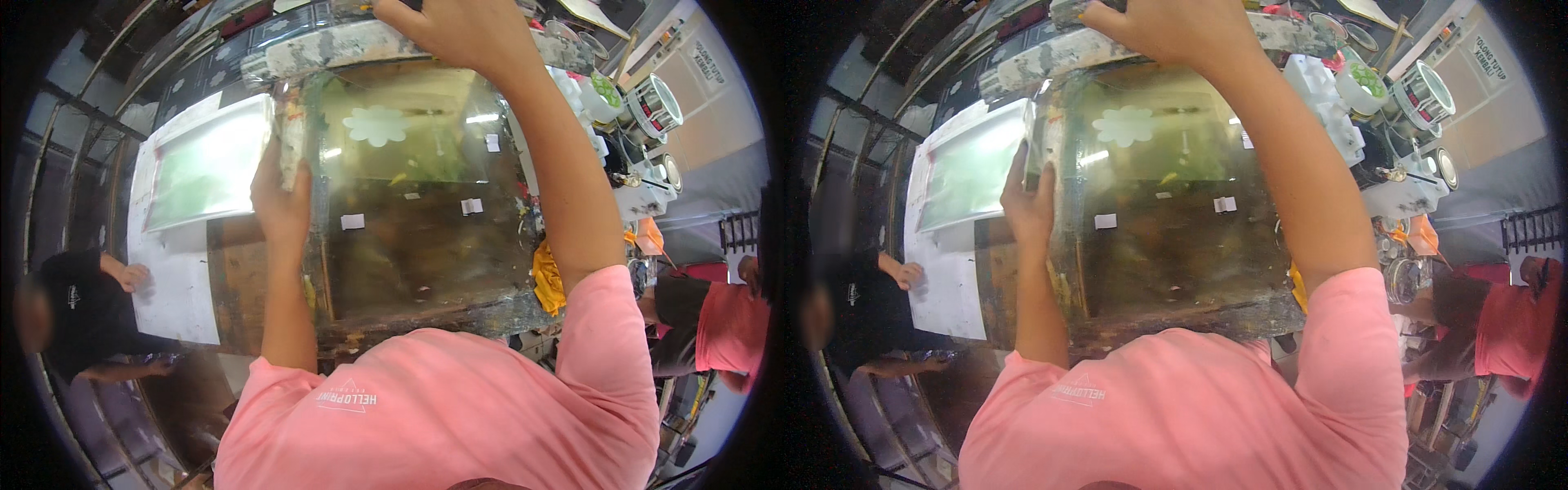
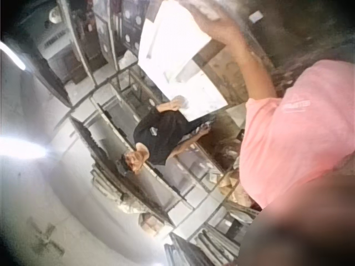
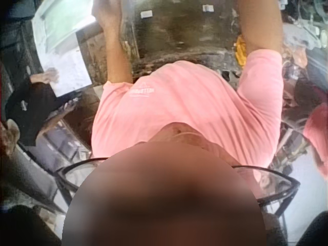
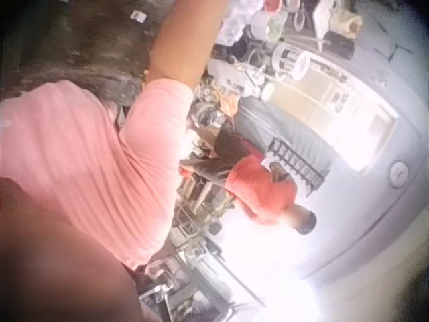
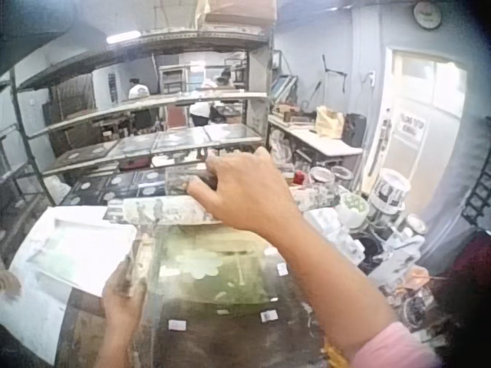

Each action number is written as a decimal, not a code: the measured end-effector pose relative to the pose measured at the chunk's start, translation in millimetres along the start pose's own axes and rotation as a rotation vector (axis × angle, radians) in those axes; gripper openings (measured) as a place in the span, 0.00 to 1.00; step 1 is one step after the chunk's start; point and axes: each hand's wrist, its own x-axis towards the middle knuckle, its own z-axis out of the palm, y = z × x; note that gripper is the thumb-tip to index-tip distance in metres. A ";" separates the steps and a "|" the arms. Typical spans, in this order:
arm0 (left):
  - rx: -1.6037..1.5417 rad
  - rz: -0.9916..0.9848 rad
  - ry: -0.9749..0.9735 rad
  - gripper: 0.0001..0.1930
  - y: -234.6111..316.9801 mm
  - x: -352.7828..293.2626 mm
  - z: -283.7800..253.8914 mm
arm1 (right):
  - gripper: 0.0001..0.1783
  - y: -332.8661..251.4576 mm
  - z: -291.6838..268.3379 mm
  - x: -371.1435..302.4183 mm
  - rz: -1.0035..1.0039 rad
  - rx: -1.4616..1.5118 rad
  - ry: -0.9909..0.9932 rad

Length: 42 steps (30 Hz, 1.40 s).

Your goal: The person repeatedly applies green ink to a screen printing frame using a squeegee and pulls it across to print a flower design onto white fabric. The person lifts the frame to reveal the printed design and places it aside, then repeats the process on a new piece of fabric.

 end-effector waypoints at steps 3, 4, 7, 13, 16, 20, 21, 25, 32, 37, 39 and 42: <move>0.105 -0.023 0.127 0.29 -45.0 -1.8 -45.8 | 0.25 -4.3 8.3 -3.5 -0.031 0.056 0.064; 0.110 -0.108 0.131 0.30 -51.0 -1.0 -63.3 | 0.25 -3.7 9.7 -4.2 -0.037 0.034 0.069; 0.173 -0.176 0.211 0.29 -79.7 4.3 -107.6 | 0.24 -6.2 3.3 -4.6 0.000 0.007 0.014; 0.478 -0.081 0.327 0.29 -177.9 4.7 -195.8 | 0.22 -21.2 -7.0 -5.2 0.033 0.045 -0.032; 0.585 -0.105 0.354 0.31 -215.8 -4.8 -220.7 | 0.23 -9.2 6.3 -12.3 0.005 -0.023 0.007; 0.929 -0.324 0.477 0.33 -179.2 -2.7 -189.6 | 0.29 3.5 8.3 -16.2 0.006 -0.092 -0.039; 1.059 -0.446 0.531 0.34 -156.6 -5.6 -182.0 | 0.29 4.6 10.7 -16.9 -0.005 -0.092 -0.022; 0.776 0.225 0.140 0.32 -121.8 -14.7 -143.2 | 0.27 0.2 9.1 -17.6 0.016 -0.055 -0.056; 0.917 0.002 -0.382 0.30 -131.5 -2.4 -87.3 | 0.26 -3.2 5.6 -11.8 0.025 -0.044 -0.090; 0.742 -0.078 -0.302 0.27 -150.9 9.0 -92.7 | 0.28 -0.6 15.0 -23.3 -0.065 -0.081 0.039; 0.649 -0.075 -0.275 0.26 -148.7 18.9 -99.5 | 0.23 -12.4 3.7 -16.0 -0.015 -0.021 0.008; 0.537 0.105 -0.218 0.26 -94.6 35.6 -103.8 | 0.24 -13.5 0.2 -10.2 0.014 -0.005 -0.008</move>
